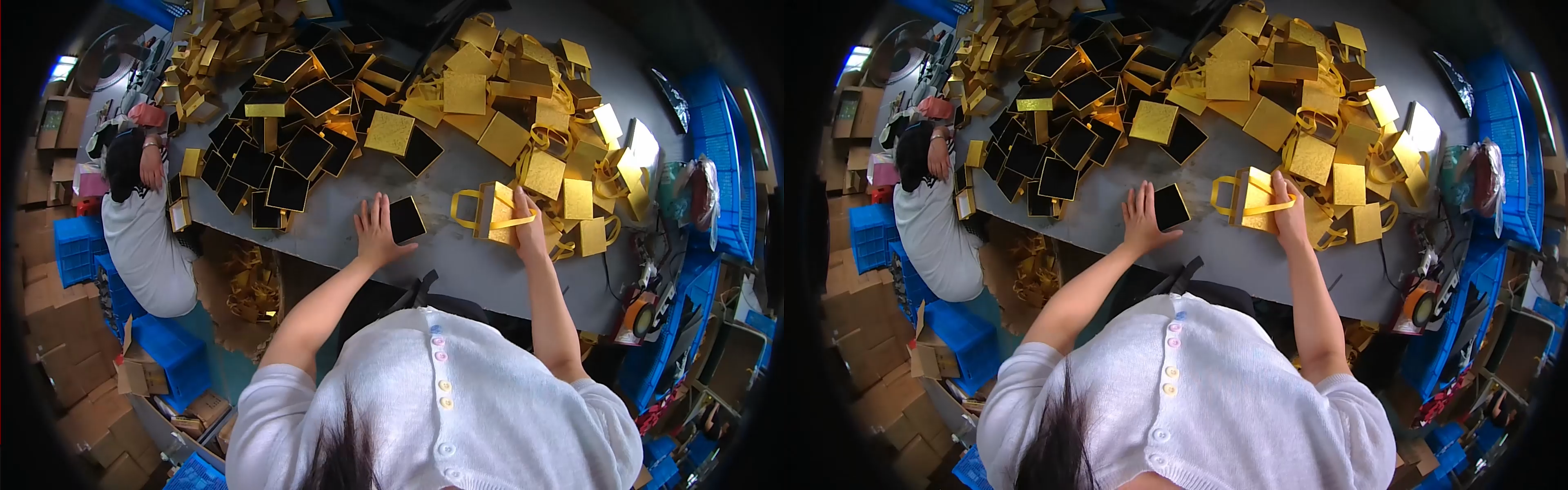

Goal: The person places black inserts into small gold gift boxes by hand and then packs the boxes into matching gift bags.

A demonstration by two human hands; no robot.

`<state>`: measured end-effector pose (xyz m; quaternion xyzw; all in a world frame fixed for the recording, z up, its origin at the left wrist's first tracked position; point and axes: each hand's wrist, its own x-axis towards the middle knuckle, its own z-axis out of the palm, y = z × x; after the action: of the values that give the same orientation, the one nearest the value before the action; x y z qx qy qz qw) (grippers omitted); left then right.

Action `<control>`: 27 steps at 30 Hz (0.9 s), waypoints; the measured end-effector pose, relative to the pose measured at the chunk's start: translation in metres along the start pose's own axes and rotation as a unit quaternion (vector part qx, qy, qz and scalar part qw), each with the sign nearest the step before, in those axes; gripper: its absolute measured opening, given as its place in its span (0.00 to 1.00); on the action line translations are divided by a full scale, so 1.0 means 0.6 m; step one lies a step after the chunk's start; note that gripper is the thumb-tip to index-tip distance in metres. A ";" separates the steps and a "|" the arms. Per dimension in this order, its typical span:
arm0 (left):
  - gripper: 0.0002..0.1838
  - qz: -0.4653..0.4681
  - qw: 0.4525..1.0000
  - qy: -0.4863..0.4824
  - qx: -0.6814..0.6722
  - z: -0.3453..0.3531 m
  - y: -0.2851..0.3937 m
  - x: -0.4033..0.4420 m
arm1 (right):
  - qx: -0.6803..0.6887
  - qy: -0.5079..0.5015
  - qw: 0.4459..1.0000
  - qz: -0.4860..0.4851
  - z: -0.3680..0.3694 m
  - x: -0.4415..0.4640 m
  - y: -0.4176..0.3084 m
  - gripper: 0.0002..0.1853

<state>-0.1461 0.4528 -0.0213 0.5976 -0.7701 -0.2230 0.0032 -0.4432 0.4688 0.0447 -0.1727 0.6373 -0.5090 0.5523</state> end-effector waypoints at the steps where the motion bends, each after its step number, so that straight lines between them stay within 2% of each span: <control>1: 0.61 0.038 0.997 0.062 0.020 0.014 -0.008 -0.002 | -0.046 0.013 0.999 -0.014 0.012 -0.004 -0.008 0.24; 2: 0.61 0.039 0.997 0.065 0.016 0.018 -0.018 0.001 | -0.106 0.016 0.993 -0.047 0.011 -0.001 -0.008 0.24; 4: 0.58 0.049 0.984 0.099 -0.143 0.020 -0.035 0.007 | -0.153 0.021 0.984 -0.086 0.016 -0.003 -0.013 0.24; 5: 0.56 0.061 0.965 0.153 -0.205 -0.023 -0.013 0.005 | -0.152 0.023 0.984 -0.089 0.025 -0.005 -0.021 0.24; 6: 0.56 0.063 0.965 0.152 -0.205 -0.070 0.013 0.002 | -0.200 0.037 0.974 -0.102 0.036 -0.013 -0.030 0.24; 8: 0.54 0.141 0.942 0.133 -0.273 -0.151 0.063 -0.012 | -0.252 0.045 0.961 -0.109 0.051 -0.025 -0.027 0.24; 10: 0.52 0.213 0.943 0.114 -0.230 -0.175 0.093 -0.012 | -0.277 -0.022 0.955 -0.103 0.070 -0.022 -0.025 0.24; 11: 0.52 0.200 0.950 0.094 -0.220 -0.174 0.095 -0.010 | -0.278 -0.028 0.954 -0.106 0.077 -0.023 -0.026 0.24; 14: 0.51 0.197 0.960 0.048 -0.191 -0.172 0.093 -0.010 | -0.204 -0.055 0.976 -0.045 0.086 -0.026 -0.029 0.22; 15: 0.51 0.204 0.964 0.015 -0.173 -0.168 0.094 -0.018 | -0.208 -0.100 0.972 -0.050 0.083 -0.022 -0.018 0.22; 18: 0.51 0.199 0.962 0.000 -0.188 -0.172 0.101 -0.029 | -0.180 -0.104 0.978 0.007 0.106 -0.053 -0.026 0.22; 19: 0.47 0.230 0.936 0.006 -0.265 -0.184 0.102 -0.033 | -0.151 -0.110 0.982 -0.003 0.114 -0.061 -0.009 0.21; 20: 0.47 0.233 0.935 0.005 -0.266 -0.179 0.108 -0.035 | -0.156 -0.151 0.975 -0.046 0.123 -0.063 0.030 0.20; 22: 0.39 0.180 0.875 0.121 -0.433 -0.158 0.127 -0.041 | -0.067 -0.172 0.981 -0.055 0.153 -0.089 0.058 0.19; 23: 0.27 0.108 0.861 0.141 -0.476 -0.142 0.124 -0.051 | -0.141 -0.216 0.962 -0.093 0.159 -0.103 0.033 0.21; 24: 0.23 0.083 0.859 0.117 -0.492 -0.133 0.100 -0.058 | -0.162 -0.325 0.926 -0.102 0.158 -0.116 0.006 0.31; 25: 0.19 0.052 0.856 0.089 -0.507 -0.133 0.063 -0.076 | -0.264 -0.377 0.875 -0.150 0.143 -0.112 0.004 0.36; 26: 0.14 0.026 0.885 0.113 -0.451 -0.150 0.030 -0.094 | -0.357 -0.421 0.811 -0.195 0.120 -0.104 0.000 0.42; 27: 0.14 0.015 0.914 0.140 -0.381 -0.169 -0.020 -0.114 | -0.484 -0.318 0.785 -0.219 0.087 -0.075 -0.003 0.46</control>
<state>-0.0881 0.4790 0.0841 0.5649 -0.6272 -0.4130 0.3418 -0.3829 0.4793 0.0767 -0.7044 0.5336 -0.1570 0.4410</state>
